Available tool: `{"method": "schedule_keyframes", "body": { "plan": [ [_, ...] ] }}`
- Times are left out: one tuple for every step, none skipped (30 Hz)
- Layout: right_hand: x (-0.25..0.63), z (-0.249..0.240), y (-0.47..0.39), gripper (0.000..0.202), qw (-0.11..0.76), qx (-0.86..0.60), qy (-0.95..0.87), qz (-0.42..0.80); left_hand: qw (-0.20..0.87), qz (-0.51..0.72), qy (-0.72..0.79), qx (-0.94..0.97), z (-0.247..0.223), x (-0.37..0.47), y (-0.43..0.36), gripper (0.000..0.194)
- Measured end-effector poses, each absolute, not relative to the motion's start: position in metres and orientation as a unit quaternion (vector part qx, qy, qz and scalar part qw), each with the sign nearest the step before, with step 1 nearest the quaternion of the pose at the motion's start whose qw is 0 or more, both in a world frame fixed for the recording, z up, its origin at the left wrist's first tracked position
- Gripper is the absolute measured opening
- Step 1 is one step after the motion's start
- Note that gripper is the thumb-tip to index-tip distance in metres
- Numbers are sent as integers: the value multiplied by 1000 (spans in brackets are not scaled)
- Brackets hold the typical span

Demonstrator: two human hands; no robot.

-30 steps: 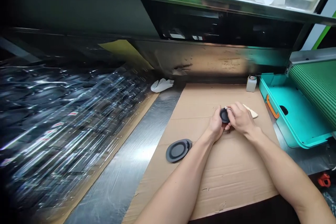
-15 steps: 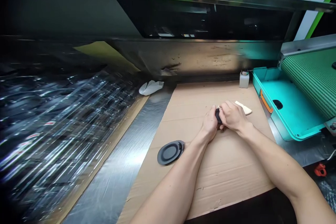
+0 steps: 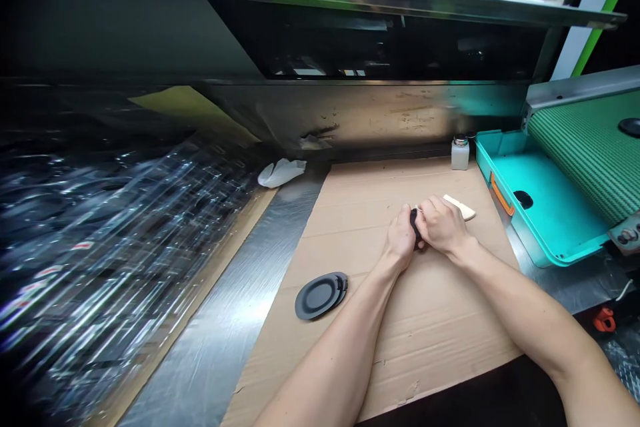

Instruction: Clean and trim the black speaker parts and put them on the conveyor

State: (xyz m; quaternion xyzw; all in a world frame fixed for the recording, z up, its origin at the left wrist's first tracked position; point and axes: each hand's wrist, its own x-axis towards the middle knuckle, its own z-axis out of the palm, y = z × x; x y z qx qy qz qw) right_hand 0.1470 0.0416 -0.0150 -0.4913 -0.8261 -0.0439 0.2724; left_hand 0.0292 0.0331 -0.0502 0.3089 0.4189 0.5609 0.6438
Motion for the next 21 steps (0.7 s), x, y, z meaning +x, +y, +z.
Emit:
{"method": "schedule_keyframes", "body": {
  "plan": [
    [146,-15,42,17,275,-490,-826,-43,624,559,432,333,-49,29,33,48],
    [146,-15,42,17,276,-486,-828,-44,605,561,441,352,-48,30,32,49],
    [146,-16,42,17,276,-482,-830,-47,591,563,448,365,-47,30,32,51],
    [146,-16,42,17,274,-481,-831,-52,582,565,452,372,-45,30,31,52],
    [147,-17,42,17,272,-482,-831,-56,577,563,455,378,-43,30,31,54],
    [148,-17,41,16,271,-485,-829,-59,573,557,460,385,-42,31,30,55],
    [148,-17,41,16,271,-489,-827,-61,571,551,466,393,-40,31,29,57],
    [148,-16,40,17,272,-493,-824,-62,569,545,469,399,-39,31,28,58],
    [148,-16,39,18,274,-496,-822,-61,568,542,470,404,-38,32,28,58],
    [146,-15,38,19,274,-498,-821,-60,566,542,470,406,-38,32,28,58],
    [145,-14,38,20,274,-498,-821,-58,563,544,470,407,-39,32,28,58],
    [143,-13,37,21,273,-498,-821,-55,563,547,469,405,-39,32,28,58],
    [142,-13,37,21,271,-497,-823,-51,566,549,467,399,-39,31,29,57],
    [142,-13,37,21,271,-498,-823,-46,573,552,465,388,-39,31,29,56],
    [143,-13,37,20,276,-499,-821,-38,587,554,461,369,-38,30,30,54],
    [146,-13,38,19,291,-501,-815,-25,607,557,452,342,-37,29,32,52],
    [150,-14,39,20,315,-502,-805,-7,635,558,437,306,-34,27,33,51],
    [154,-14,40,21,347,-503,-792,16,667,558,416,265,-30,24,35,50],
    [159,-14,41,22,381,-502,-775,40,700,555,391,221,-26,21,36,51],
    [163,-14,43,23,414,-501,-757,64,731,549,365,179,-23,17,37,51],
    [167,-13,44,24,441,-500,-740,85,754,542,342,143,-20,13,38,51]
  ]
}}
